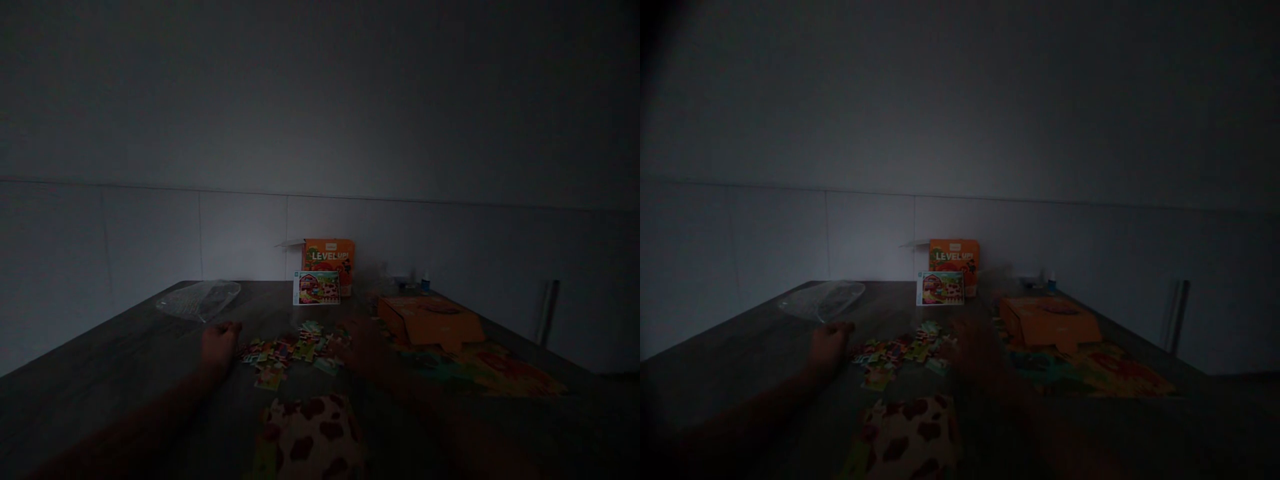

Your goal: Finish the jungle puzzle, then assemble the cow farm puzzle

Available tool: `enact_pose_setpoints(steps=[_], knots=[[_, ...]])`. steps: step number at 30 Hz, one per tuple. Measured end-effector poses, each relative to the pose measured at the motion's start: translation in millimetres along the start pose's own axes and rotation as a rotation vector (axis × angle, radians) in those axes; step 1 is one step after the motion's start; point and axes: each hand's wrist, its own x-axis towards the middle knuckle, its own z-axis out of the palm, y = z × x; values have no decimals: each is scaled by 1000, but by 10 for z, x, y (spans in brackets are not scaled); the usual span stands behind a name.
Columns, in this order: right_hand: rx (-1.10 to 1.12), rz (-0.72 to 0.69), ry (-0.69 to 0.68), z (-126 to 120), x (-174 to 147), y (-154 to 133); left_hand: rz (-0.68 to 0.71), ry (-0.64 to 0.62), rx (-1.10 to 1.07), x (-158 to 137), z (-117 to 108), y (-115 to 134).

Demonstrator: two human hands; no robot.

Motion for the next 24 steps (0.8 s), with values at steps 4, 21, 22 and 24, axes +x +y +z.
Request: enact_pose_setpoints(steps=[4,21,22,24], knots=[[59,34,-168,55,-75,-4,172,-76,143,-108,-38,96],[136,32,-214,207,-28,153,905,-731,644,-583,83,308],[143,20,-184,212,-23,156,891,-724,635,-566,102,308],[164,-1,-120,219,-12,159,879,-702,625,-537,158,315]])
